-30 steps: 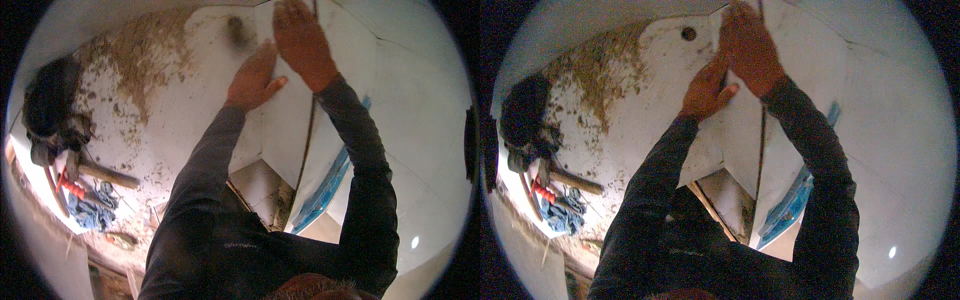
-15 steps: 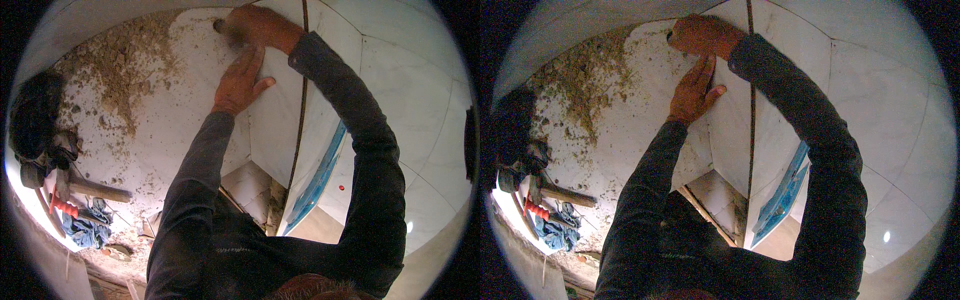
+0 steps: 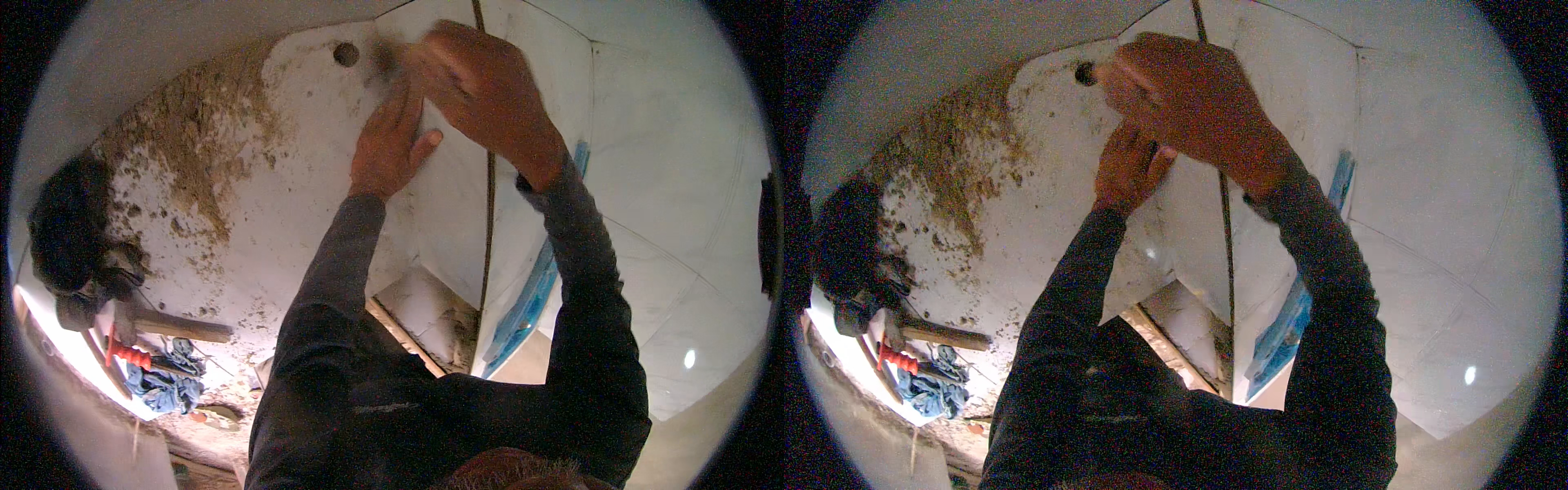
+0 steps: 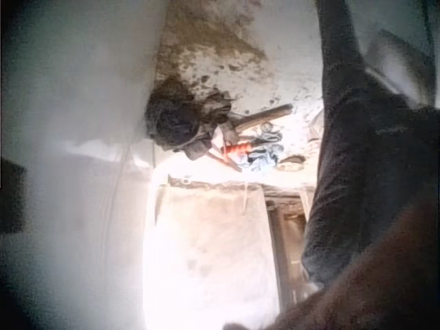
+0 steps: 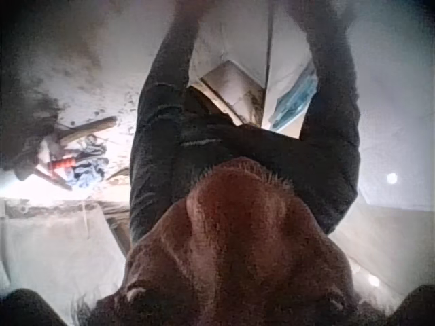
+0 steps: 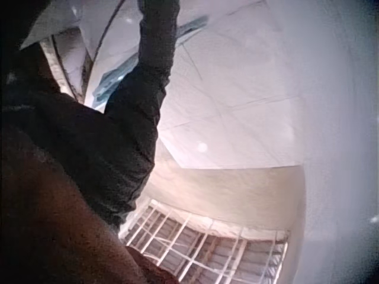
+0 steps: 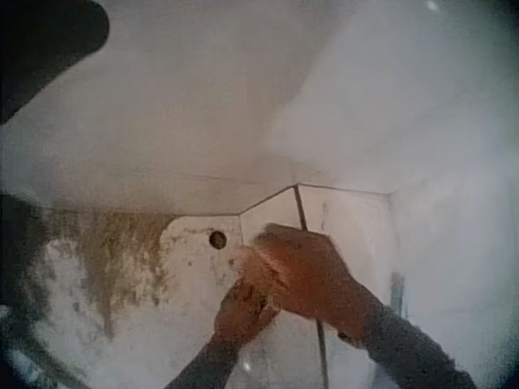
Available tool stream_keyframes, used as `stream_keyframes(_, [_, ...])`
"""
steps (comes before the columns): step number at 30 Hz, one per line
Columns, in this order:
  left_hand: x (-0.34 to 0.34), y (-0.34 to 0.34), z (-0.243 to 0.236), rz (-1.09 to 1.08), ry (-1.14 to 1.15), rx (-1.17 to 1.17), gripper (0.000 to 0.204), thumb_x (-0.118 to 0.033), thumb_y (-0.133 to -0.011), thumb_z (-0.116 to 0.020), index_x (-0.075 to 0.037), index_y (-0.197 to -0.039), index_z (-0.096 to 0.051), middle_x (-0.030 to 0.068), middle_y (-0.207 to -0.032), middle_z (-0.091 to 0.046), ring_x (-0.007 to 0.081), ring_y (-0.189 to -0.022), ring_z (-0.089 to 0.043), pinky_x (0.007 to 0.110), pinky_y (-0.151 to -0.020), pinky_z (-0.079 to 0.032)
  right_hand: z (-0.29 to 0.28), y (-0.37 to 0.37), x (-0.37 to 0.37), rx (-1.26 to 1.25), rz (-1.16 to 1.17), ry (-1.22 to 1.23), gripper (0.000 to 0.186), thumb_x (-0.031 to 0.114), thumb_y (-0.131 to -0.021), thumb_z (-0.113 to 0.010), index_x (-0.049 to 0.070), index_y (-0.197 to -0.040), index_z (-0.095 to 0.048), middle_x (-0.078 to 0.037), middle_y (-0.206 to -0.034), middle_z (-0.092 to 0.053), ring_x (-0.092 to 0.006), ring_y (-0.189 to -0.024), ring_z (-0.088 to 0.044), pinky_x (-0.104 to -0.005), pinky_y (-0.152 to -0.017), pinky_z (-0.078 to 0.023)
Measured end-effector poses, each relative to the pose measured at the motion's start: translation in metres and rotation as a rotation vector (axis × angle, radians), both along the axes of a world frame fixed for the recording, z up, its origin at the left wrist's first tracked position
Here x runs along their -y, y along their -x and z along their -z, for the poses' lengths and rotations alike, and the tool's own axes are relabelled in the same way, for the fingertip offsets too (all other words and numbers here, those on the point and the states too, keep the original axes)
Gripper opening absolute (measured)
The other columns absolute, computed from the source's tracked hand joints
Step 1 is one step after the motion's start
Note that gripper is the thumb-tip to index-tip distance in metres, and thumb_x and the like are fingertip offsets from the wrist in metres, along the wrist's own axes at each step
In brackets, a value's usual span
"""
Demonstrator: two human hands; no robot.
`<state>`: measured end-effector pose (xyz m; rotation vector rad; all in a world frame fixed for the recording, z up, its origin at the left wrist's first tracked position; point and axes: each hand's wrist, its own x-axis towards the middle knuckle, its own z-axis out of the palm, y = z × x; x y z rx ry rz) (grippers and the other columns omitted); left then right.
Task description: The person uses a hammer and chisel to remove material from a wall corner, then fits a tile into place by hand, checking the alignment with another person.
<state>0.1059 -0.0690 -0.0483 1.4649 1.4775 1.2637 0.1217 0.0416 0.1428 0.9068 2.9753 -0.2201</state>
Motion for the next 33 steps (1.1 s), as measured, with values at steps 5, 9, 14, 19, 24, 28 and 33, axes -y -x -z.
stream_keyframes(5, [-0.011, -0.011, -0.004, -0.057, -0.095, -0.068, 0.075, -0.051, -0.1, -0.04, 0.002, -0.151, -0.026, 0.0284, -0.154, -0.029, 0.0464, -0.136, -0.039, 0.048, -0.111, -0.034, 0.001, -0.071, -0.015, -0.435, 0.212, -0.396, 0.024, 0.029, -0.094, -0.056, 0.006, -0.092, -0.061, -0.015, -0.085, -0.062, -0.0355, -0.081, -0.06, -0.048, -0.077, -0.048])
stream_keyframes(9, [-0.01, -0.019, -0.003, -0.073, -0.084, -0.047, 0.082, -0.061, -0.1, -0.032, 0.004, -0.149, -0.03, 0.0317, -0.151, -0.033, 0.0467, -0.135, -0.04, 0.049, -0.11, -0.035, 0.021, -0.085, -0.009, -0.49, 0.345, -0.229, 0.037, 0.019, -0.097, -0.05, -0.006, -0.125, -0.057, -0.023, -0.122, -0.056, -0.0381, -0.122, -0.052, -0.0448, -0.11, -0.035])
stream_keyframes(14, [-0.008, -0.017, -0.001, -0.054, -0.08, -0.035, 0.082, -0.059, -0.101, -0.031, 0.004, -0.152, -0.025, 0.0327, -0.152, -0.03, 0.0468, -0.137, -0.038, 0.048, -0.111, -0.032, 0.011, -0.09, -0.021, -0.644, 0.36, 0.002, 0.028, 0.005, -0.097, -0.048, -0.003, -0.12, -0.06, -0.02, -0.116, -0.057, -0.0356, -0.113, -0.056, -0.0401, -0.1, -0.045])
stream_keyframes(19, [-0.013, -0.015, -0.005, -0.047, -0.165, 0.131, 0.078, -0.051, -0.102, -0.038, 0.004, -0.154, -0.02, 0.0294, -0.159, -0.017, 0.0422, -0.148, -0.02, 0.047, -0.119, -0.019, 0.011, -0.086, -0.026, -0.694, 0.4, -0.045, 0.026, 0.001, -0.096, -0.046, -0.002, -0.117, -0.063, -0.018, -0.111, -0.06, -0.0317, -0.104, -0.06, -0.0355, -0.094, -0.047])
stream_keyframes(24, [-0.053, -0.024, -0.068, -0.108, -0.287, 0.394, 0.09, -0.053, -0.095, -0.052, 0.003, -0.155, -0.015, 0.0265, -0.162, -0.004, 0.0414, -0.151, -0.003, 0.05, -0.12, -0.012, 0.021, -0.1, -0.03, -0.698, 0.378, -0.076, 0.025, 0.003, -0.097, -0.048, -0.001, -0.117, -0.063, -0.018, -0.109, -0.061, -0.0294, -0.101, -0.061, -0.0344, -0.092, -0.047])
stream_keyframes(28, [-0.059, -0.023, -0.073, -0.11, -0.331, 0.293, 0.073, -0.04, -0.104, -0.037, 0.003, -0.156, -0.008, 0.0167, -0.165, -0.007, 0.0276, -0.152, -0.009, 0.037, -0.121, -0.01, 0.025, -0.102, -0.037, -0.703, 0.342, -0.116, 0.024, 0.004, -0.098, -0.048, -0.001, -0.115, -0.064, -0.018, -0.108, -0.061, -0.0293, -0.101, -0.061, -0.0344, -0.092, -0.047])
stream_keyframes(33, [-0.06, -0.025, -0.08, -0.126, -0.328, 0.416, 0.073, -0.042, -0.104, -0.035, 0.004, -0.155, -0.011, 0.0185, -0.164, -0.009, 0.0298, -0.152, -0.011, 0.039, -0.121, -0.009, 0.025, -0.101, -0.035, -0.667, 0.38, -0.126, 0.023, 0.004, -0.098, -0.049, -0.001, -0.113, -0.064, -0.019, -0.109, -0.06, -0.0301, -0.104, -0.061, -0.0357, -0.093, -0.047])
